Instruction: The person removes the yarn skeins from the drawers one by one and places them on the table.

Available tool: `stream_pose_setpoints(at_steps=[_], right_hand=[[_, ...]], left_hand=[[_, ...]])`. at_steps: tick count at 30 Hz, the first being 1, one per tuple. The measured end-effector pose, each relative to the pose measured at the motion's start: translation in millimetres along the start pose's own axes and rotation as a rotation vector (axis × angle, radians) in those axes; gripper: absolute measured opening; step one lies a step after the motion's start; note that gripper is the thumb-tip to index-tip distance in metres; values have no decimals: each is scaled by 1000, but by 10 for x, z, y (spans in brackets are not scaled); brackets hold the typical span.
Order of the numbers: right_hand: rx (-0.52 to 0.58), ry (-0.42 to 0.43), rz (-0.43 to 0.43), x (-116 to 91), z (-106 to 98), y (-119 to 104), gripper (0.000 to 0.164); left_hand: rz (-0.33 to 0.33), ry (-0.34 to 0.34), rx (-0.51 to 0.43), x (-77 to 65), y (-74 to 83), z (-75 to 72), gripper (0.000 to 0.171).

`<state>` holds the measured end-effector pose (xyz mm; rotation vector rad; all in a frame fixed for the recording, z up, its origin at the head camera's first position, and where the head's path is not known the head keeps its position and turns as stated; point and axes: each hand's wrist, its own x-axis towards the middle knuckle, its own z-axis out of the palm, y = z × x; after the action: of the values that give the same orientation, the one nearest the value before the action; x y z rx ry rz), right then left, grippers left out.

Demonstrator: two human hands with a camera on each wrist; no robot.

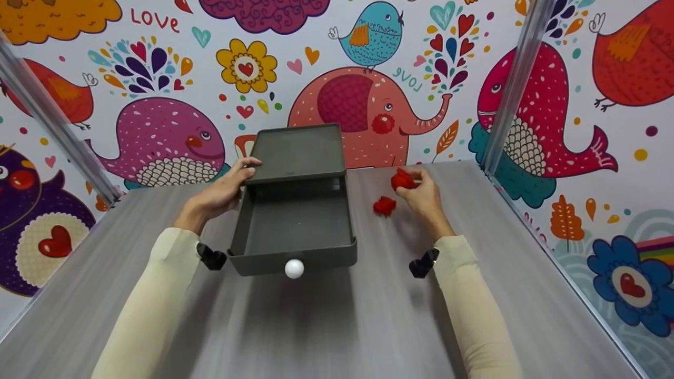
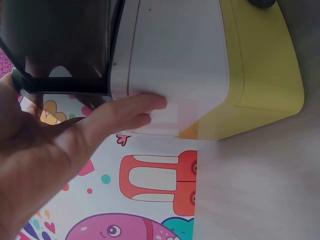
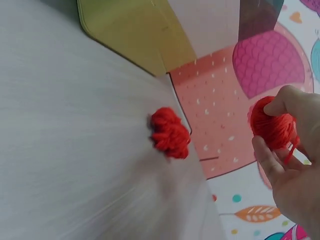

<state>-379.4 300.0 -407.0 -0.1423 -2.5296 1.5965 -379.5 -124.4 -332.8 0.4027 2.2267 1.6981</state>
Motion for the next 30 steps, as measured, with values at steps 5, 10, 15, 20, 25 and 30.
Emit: stream_pose_setpoints(at_steps=[5, 10, 15, 20, 25, 30], right_hand=[[15, -4, 88, 54, 43, 140, 60], [55, -2, 194, 110, 91, 282, 64], [91, -2, 267, 156, 94, 385, 66], [100, -24, 299, 163, 85, 447, 64], [48, -27, 259, 151, 96, 530, 59], [-51, -2, 200, 156, 83, 596, 57]], left_hand=[[-1, -11, -13, 3, 7, 5, 35], [2, -17, -13, 7, 1, 1, 35], [2, -12, -9, 6, -5, -4, 34], [5, -16, -6, 15, -2, 3, 34], [6, -21, -16, 7, -9, 1, 35], [12, -17, -13, -2, -9, -1, 36]])
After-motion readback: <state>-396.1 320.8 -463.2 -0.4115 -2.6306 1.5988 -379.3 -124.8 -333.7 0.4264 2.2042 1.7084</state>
